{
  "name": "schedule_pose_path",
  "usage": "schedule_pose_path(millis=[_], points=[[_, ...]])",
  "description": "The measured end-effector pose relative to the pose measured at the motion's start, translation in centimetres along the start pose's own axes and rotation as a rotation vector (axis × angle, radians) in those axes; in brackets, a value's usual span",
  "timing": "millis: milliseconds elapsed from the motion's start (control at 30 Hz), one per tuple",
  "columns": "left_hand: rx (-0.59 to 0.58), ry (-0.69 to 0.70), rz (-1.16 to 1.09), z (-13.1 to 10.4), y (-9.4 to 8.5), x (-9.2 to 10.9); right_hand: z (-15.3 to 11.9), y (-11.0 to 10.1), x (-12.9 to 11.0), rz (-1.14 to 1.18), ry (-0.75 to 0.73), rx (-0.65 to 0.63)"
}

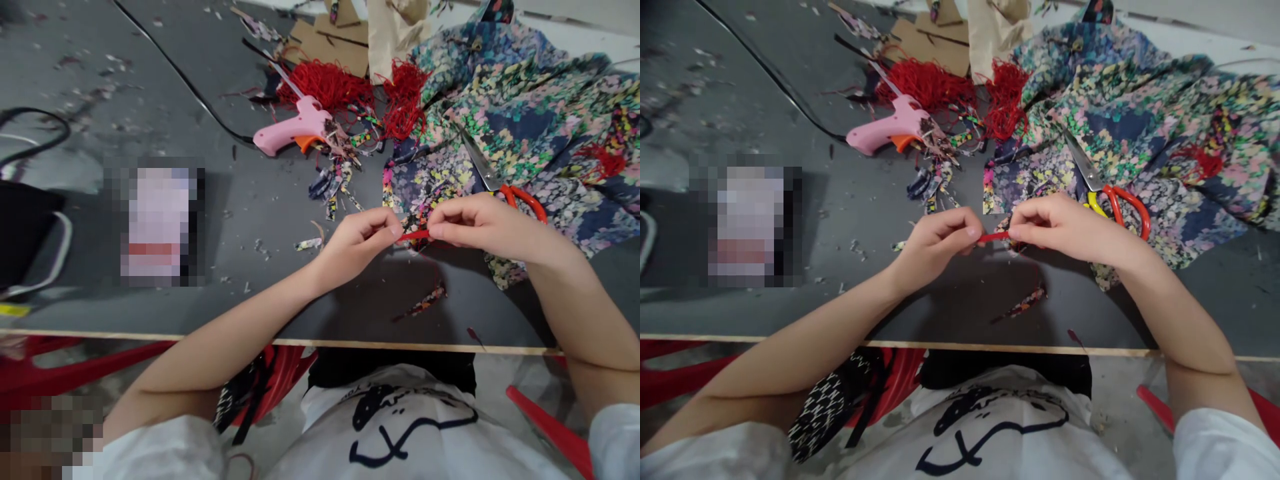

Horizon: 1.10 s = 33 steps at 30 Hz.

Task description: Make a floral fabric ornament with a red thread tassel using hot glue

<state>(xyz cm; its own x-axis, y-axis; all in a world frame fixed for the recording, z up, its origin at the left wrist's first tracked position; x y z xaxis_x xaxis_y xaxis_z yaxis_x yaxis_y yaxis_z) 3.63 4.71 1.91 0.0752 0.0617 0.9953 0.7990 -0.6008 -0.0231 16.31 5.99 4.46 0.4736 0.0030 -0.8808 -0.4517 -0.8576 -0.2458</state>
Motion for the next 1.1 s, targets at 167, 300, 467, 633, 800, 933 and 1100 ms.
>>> schedule_pose_path(millis=[167, 300, 467, 633, 800, 933, 1100], points=[[-0.046, -0.032, -0.090, 0.0, 0.3, -0.9, -1.0, -1.5, -0.4, 0.046, 0.019, 0.093], [-0.273, 0.021, -0.196, -0.1, 1.9, -1.0, -1.3, -0.7, -1.1, 0.038, -0.025, 0.086], [-0.457, 0.079, -0.343, -0.3, 3.0, -0.8, -0.5, 2.6, -1.5, -0.082, -0.088, -0.078], [-0.551, -0.044, -0.391, -0.4, 3.6, -1.9, 0.1, 2.5, -0.5, -0.086, 0.000, -0.025], [-0.574, -0.095, -0.302, -0.4, 3.7, -2.2, 0.5, 1.8, -0.4, -0.016, -0.023, -0.091], [-0.489, -0.092, -0.302, -0.1, 3.4, -2.2, 0.7, 1.3, 0.1, 0.102, -0.024, -0.053], [-0.424, -0.107, -0.354, -0.1, 3.3, -2.1, 0.7, 0.7, 0.5, 0.164, -0.046, 0.030]])
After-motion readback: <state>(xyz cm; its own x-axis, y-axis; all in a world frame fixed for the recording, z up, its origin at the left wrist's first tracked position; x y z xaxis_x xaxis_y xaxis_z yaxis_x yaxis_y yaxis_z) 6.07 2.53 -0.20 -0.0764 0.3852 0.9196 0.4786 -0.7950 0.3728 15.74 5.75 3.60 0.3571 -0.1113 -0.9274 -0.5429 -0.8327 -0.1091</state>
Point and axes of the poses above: each hand's wrist, its own z-axis towards the middle knuckle, its own y-axis out of the palm, x = y × z, the point moved 7 cm from there along z, towards the middle knuckle, and after that the axes turned 10 degrees about -x, right-handed, at the moved point
